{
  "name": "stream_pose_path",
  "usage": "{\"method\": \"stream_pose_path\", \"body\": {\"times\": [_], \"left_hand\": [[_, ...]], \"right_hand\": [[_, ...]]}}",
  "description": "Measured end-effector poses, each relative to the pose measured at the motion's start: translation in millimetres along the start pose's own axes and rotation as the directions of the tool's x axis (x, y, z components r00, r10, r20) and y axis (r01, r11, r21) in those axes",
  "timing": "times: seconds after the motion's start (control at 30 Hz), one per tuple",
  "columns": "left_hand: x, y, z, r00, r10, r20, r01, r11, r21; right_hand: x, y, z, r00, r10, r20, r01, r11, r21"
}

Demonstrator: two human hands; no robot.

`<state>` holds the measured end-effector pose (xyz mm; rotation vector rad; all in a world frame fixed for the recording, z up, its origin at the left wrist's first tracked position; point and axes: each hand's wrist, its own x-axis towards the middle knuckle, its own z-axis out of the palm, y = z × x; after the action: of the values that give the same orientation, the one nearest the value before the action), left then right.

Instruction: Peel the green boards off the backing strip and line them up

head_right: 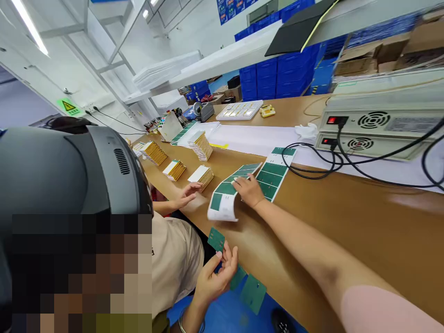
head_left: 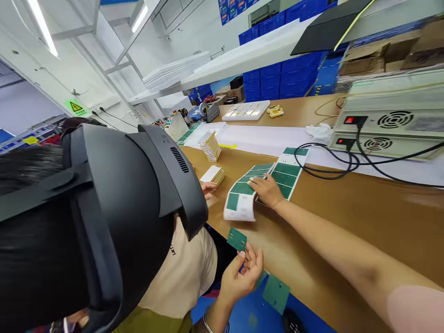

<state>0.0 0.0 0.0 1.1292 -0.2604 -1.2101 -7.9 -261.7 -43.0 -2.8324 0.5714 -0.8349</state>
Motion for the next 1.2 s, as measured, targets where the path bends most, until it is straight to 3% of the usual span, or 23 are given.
{"method": "stream_pose_path", "body": {"times": [0.07,0.13,0.23,0.3,0.4,0.43,0.5,0.57,0.63,0.73,0.8,0.97,1.03,1.2], "left_hand": [[0.8,7.5,1.4,0.999,0.026,0.042,-0.029,0.998,0.064],[-5.2,6.6,8.3,0.996,0.075,0.043,-0.082,0.983,0.163],[-35.4,-21.0,24.1,0.978,0.202,-0.048,-0.174,0.924,0.341],[-67.4,-49.8,32.2,0.982,0.185,-0.049,-0.152,0.911,0.382],[-112.3,-86.8,33.1,0.996,0.000,0.091,-0.032,0.937,0.348],[-122.9,-95.7,30.2,0.986,-0.088,0.144,0.039,0.948,0.315],[-136.3,-109.7,21.8,0.951,-0.240,0.195,0.189,0.950,0.248],[-140.3,-121.0,12.9,0.936,-0.310,0.166,0.274,0.938,0.210],[-136.3,-131.5,6.5,0.942,-0.318,0.113,0.292,0.936,0.197],[-117.1,-146.8,1.8,0.957,-0.288,0.047,0.270,0.935,0.230],[-99.0,-156.1,-0.1,0.969,-0.248,0.010,0.238,0.937,0.254],[-54.1,-170.0,-0.5,0.989,-0.148,-0.011,0.145,0.946,0.289],[-37.8,-171.8,3.7,0.995,-0.094,-0.022,0.096,0.938,0.333],[-0.7,-173.3,16.0,0.987,0.144,-0.074,-0.087,0.858,0.506]], "right_hand": [[-43.0,6.1,-43.0,0.988,0.005,-0.153,-0.013,0.999,-0.049],[-102.9,2.0,-85.6,0.975,-0.005,-0.221,-0.010,0.998,-0.067],[-200.0,-25.9,-135.0,0.978,-0.014,-0.206,0.009,1.000,-0.023],[-255.4,-54.8,-153.8,0.985,0.044,-0.164,-0.039,0.999,0.034],[-317.8,-105.4,-162.1,0.963,0.270,-0.001,-0.266,0.947,0.180],[-333.6,-123.4,-160.4,0.924,0.362,0.124,-0.382,0.888,0.257],[-358.3,-158.8,-151.1,0.785,0.468,0.407,-0.617,0.656,0.435],[-374.3,-189.5,-134.9,0.662,0.489,0.568,-0.743,0.331,0.581],[-382.3,-210.0,-114.5,0.603,0.556,0.572,-0.724,0.079,0.685],[-382.7,-215.6,-85.1,0.545,0.585,0.601,-0.683,-0.106,0.723],[-379.2,-204.9,-71.0,0.560,0.529,0.638,-0.682,-0.142,0.717],[-368.1,-159.9,-49.4,0.670,0.423,0.610,-0.635,-0.098,0.766],[-363.1,-143.8,-39.9,0.652,0.454,0.607,-0.636,-0.107,0.764],[-351.0,-123.8,-16.7,0.526,0.590,0.612,-0.626,-0.219,0.749]]}}
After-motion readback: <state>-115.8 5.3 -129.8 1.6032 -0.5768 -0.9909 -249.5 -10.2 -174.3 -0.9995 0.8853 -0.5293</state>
